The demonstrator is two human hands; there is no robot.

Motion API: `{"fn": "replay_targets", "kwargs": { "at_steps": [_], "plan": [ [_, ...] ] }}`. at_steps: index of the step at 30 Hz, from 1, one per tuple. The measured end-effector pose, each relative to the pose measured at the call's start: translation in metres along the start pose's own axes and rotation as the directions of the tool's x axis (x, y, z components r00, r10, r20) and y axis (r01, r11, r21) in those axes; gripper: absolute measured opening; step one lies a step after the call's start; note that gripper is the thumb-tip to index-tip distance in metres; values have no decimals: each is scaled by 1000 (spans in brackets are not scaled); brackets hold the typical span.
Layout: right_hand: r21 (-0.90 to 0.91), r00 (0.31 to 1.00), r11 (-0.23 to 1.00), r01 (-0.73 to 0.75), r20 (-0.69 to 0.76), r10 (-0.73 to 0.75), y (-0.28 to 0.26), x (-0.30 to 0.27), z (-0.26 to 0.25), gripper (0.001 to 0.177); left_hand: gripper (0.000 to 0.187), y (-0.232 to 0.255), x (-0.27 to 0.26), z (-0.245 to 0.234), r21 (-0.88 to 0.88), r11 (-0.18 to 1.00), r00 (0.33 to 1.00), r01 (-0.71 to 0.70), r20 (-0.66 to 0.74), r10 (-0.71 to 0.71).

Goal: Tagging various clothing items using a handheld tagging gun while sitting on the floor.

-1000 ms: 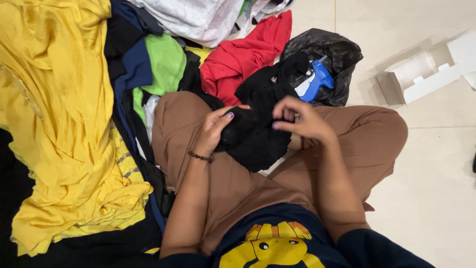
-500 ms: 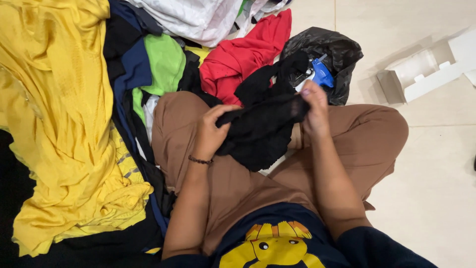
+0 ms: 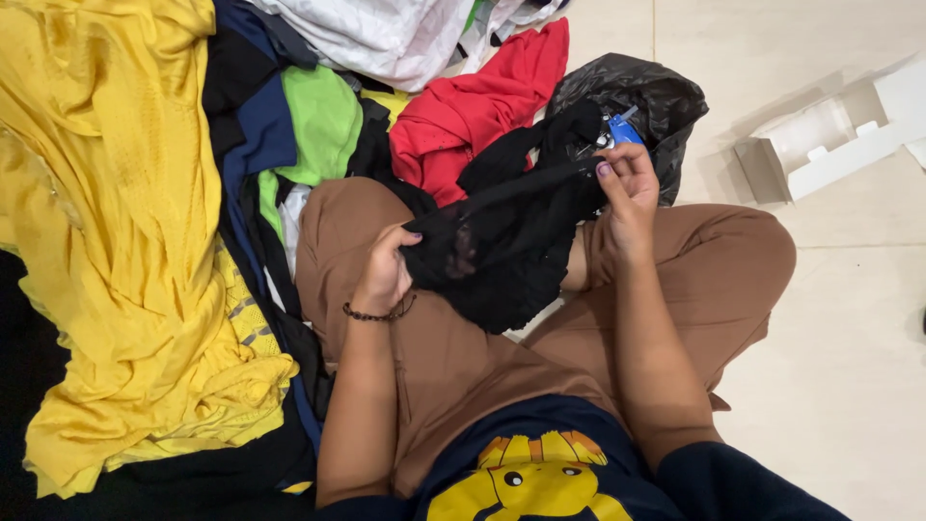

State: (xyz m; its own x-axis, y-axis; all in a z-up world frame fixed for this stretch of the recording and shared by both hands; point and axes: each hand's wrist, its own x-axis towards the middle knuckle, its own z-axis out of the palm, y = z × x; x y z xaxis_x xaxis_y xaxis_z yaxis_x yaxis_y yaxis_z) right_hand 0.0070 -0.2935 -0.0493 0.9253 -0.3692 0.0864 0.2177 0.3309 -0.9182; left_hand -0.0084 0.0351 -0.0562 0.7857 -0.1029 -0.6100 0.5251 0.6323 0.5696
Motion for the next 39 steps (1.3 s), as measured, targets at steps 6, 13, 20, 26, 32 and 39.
{"fn": "replay_targets", "kwargs": {
  "at_steps": [6,13,20,26,32,39],
  "plan": [
    [-112,996,993,-31,-89,21,-8,-2,11,15,24,-8,3,-5,38,979,949,203,238,-206],
    [-126,991,992,-22,-135,5,1,-1,3,14,21,1,2,-5,231,970,938,-72,345,-12],
    [-190,989,982,-16,-145,-12,-6,-3,15,13,23,14,-19,19,296,892,864,-342,472,175],
    [-645,939,682,345,246,-243,-40,-16,51,11,29,-4,-10,17,221,954,906,-204,410,99],
    [-566,863,693,446,477,-166,-49,-55,114,17,33,-7,-16,31,292,926,892,-238,442,90],
    [-525,831,692,496,519,-201,-35,-58,116,5,32,-29,5,1,363,901,884,-236,465,44]
  ]
}}
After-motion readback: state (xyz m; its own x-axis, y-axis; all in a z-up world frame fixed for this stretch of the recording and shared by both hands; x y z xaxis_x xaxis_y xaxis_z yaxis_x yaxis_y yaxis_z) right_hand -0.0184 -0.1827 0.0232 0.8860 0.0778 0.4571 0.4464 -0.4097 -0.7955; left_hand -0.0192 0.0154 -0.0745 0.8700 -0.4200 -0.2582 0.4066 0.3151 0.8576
